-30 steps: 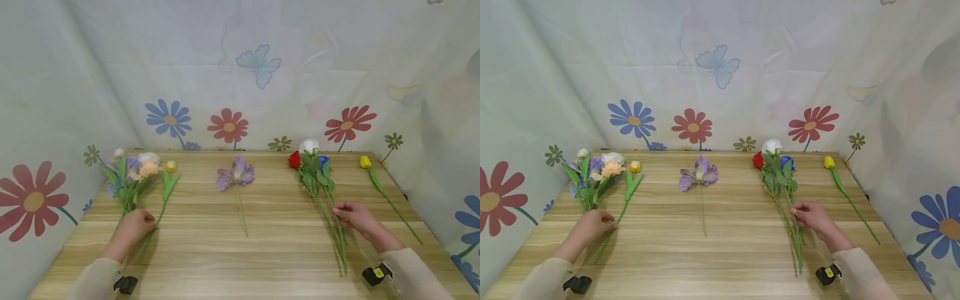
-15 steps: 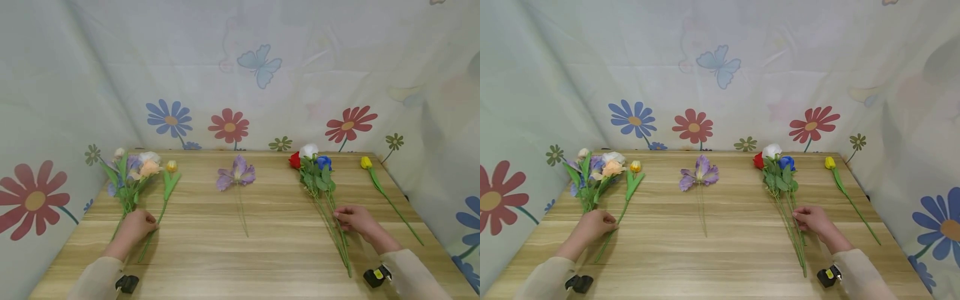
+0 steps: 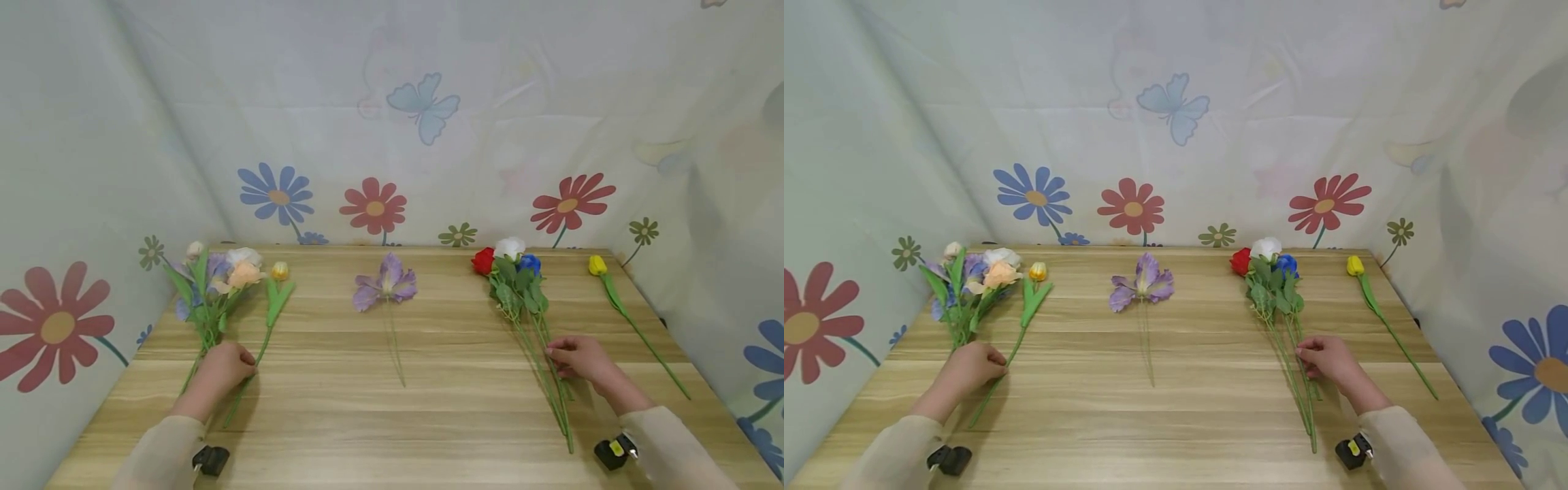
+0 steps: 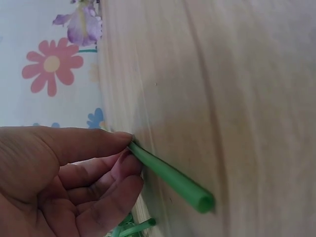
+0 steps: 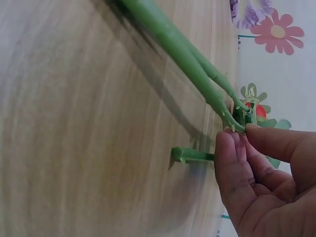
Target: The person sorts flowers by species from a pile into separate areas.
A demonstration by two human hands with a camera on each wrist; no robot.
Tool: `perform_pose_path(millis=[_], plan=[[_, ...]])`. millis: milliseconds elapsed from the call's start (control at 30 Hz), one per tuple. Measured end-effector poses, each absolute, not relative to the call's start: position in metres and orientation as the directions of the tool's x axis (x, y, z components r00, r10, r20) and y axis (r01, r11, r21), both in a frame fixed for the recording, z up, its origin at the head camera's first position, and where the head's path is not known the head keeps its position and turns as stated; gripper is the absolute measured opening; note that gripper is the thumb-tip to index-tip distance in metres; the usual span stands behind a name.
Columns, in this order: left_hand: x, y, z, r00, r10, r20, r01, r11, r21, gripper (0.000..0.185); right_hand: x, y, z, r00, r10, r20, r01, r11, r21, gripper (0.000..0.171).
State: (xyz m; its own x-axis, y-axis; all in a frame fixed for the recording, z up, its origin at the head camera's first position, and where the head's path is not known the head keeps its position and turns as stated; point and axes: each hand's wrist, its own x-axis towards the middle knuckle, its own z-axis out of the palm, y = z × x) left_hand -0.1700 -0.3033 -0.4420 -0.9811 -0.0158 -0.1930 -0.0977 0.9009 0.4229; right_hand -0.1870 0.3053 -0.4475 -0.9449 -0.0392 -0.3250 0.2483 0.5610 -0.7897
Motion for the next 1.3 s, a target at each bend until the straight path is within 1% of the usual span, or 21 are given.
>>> perform_pose_path(millis=[233,433,633,900,1200,1300], plan=[[-0.173,-0.302,-0.438,-0.976,-0.033,-0.216,-0.123,0.901,0.416,0.011,-0.187,0.304,-0.446,-0.945,-0.030,-0.325,0.245,0.593,-0.767,0.042],[-0.172,-0.305,-0.438,-0.975,-0.053,-0.214,-0.145,0.886,0.440,0.022,-0.186,0.304,-0.444,-0.947,-0.038,-0.319,0.233,0.599,-0.766,0.042],[-0.172,-0.309,-0.437,-0.983,-0.045,-0.177,-0.121,0.886,0.448,0.015,-0.185,0.306,-0.443,-0.949,-0.045,-0.312,0.227,0.590,-0.775,0.043],[-0.170,-0.306,-0.428,-0.982,-0.030,-0.189,-0.124,0.852,0.508,0.013,-0.184,0.307,-0.441,-0.945,-0.055,-0.322,0.230,0.590,-0.774,0.043],[-0.171,-0.299,-0.415,-0.979,-0.031,-0.203,-0.139,0.829,0.542,0.017,-0.188,0.312,-0.432,-0.952,-0.043,-0.303,0.213,0.618,-0.756,0.048],[-0.170,-0.297,-0.410,-0.980,-0.030,-0.197,-0.138,0.815,0.563,0.022,-0.189,0.311,-0.425,-0.959,-0.043,-0.279,0.191,0.629,-0.754,0.047]])
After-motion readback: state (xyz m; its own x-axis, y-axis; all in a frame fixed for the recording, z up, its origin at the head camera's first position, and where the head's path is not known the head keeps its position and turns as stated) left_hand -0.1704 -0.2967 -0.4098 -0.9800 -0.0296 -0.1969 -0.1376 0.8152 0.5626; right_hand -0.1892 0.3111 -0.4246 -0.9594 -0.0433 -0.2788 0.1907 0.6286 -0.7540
